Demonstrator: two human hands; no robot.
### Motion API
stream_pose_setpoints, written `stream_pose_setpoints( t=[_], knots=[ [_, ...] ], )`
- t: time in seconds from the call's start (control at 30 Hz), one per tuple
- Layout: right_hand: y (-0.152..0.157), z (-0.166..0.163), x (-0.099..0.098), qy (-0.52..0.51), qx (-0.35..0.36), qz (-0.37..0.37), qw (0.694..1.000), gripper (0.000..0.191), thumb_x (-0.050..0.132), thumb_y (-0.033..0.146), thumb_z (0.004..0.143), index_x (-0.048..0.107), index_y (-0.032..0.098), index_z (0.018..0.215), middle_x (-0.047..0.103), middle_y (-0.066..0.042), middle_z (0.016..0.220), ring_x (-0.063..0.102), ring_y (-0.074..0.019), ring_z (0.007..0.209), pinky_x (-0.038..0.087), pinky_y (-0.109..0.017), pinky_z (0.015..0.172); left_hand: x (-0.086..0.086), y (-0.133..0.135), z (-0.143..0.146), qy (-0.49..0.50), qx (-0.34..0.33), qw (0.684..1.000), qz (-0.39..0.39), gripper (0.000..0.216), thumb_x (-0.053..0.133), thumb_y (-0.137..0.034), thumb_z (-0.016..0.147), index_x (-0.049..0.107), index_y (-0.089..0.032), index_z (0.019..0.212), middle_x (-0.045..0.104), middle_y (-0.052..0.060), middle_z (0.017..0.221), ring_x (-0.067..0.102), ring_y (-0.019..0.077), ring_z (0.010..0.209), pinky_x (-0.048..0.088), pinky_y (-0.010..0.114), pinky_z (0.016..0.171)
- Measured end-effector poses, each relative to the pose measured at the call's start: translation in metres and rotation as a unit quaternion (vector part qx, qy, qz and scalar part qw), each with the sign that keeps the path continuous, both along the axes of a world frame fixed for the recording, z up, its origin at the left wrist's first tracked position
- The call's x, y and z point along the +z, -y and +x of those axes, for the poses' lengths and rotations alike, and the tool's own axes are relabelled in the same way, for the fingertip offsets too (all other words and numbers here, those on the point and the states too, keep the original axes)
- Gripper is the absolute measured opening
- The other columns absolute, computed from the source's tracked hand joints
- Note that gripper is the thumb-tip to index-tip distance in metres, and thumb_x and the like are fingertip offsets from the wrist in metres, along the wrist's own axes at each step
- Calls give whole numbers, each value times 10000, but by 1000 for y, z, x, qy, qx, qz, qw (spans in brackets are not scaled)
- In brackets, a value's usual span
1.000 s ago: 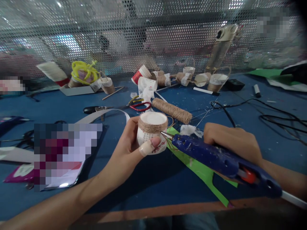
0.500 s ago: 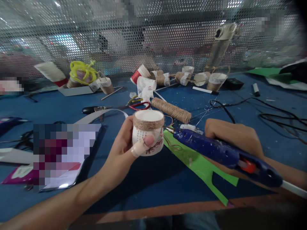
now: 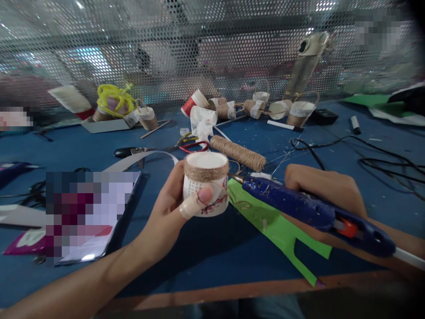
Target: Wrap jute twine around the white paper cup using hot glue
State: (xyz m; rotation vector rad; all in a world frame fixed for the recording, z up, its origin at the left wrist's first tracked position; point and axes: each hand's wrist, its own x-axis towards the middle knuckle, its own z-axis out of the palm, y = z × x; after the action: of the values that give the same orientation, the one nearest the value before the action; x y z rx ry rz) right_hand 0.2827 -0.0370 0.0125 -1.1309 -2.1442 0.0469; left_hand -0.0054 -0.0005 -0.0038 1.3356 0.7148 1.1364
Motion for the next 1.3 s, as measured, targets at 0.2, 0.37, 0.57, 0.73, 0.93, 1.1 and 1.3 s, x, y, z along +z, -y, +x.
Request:
stream_pose_setpoints(
  t=[0.2,0.37,0.57,0.73,0.93,1.1,1.3],
  knots=[
    [0,3,1,2,13,-5,1000,300,688,140,848,425,283,829,496,72,730,473,-116,558,347,-276,527,3,1,1,-19,1,1000,-9,406,810,-421,947,742,-363,1343,812,-34,1306,707,306,1265,607,370,1021],
    [1,4,3,-47,25,-25,998,274,685,94,881,498,284,821,581,29,737,563,-155,595,431,-312,551,4,-1,5,-33,0,999,-27,399,820,-396,954,724,-317,1333,787,17,1325,714,290,1236,608,356,1010],
    [-1,-15,4,-135,27,-36,990,254,789,147,877,588,301,888,718,-1,878,707,-202,723,551,-345,646,6,2,14,-47,-16,996,-68,462,880,-411,906,682,-256,1294,764,53,1310,703,271,1234,605,324,987],
    [-2,-29,0,-184,-9,-90,979,412,985,389,731,667,278,969,747,41,838,688,-163,636,562,-277,558,8,10,22,-52,-40,992,-111,523,886,-423,901,642,-241,1327,756,56,1304,698,268,1254,594,321,1010],
    [-1,-34,-8,-209,33,-114,971,394,994,311,733,668,277,952,812,43,986,779,-180,815,608,-266,707,9,12,25,-43,-35,992,-118,535,902,-416,879,635,-248,1310,756,71,1319,678,319,1313,597,356,1014],
    [2,-38,-8,-239,-11,-95,966,263,908,204,801,674,277,896,791,66,854,736,-145,669,593,-260,659,9,11,25,-54,-32,992,-112,560,913,-459,854,652,-253,1305,752,79,1317,663,353,1328,587,419,1050],
    [2,-31,-10,-257,-9,-100,961,225,879,254,865,693,340,960,780,51,837,740,-197,694,607,-317,581,8,9,24,-60,-37,991,-113,550,902,-436,871,643,-251,1320,755,76,1322,685,336,1301,593,415,1052]
  ],
)
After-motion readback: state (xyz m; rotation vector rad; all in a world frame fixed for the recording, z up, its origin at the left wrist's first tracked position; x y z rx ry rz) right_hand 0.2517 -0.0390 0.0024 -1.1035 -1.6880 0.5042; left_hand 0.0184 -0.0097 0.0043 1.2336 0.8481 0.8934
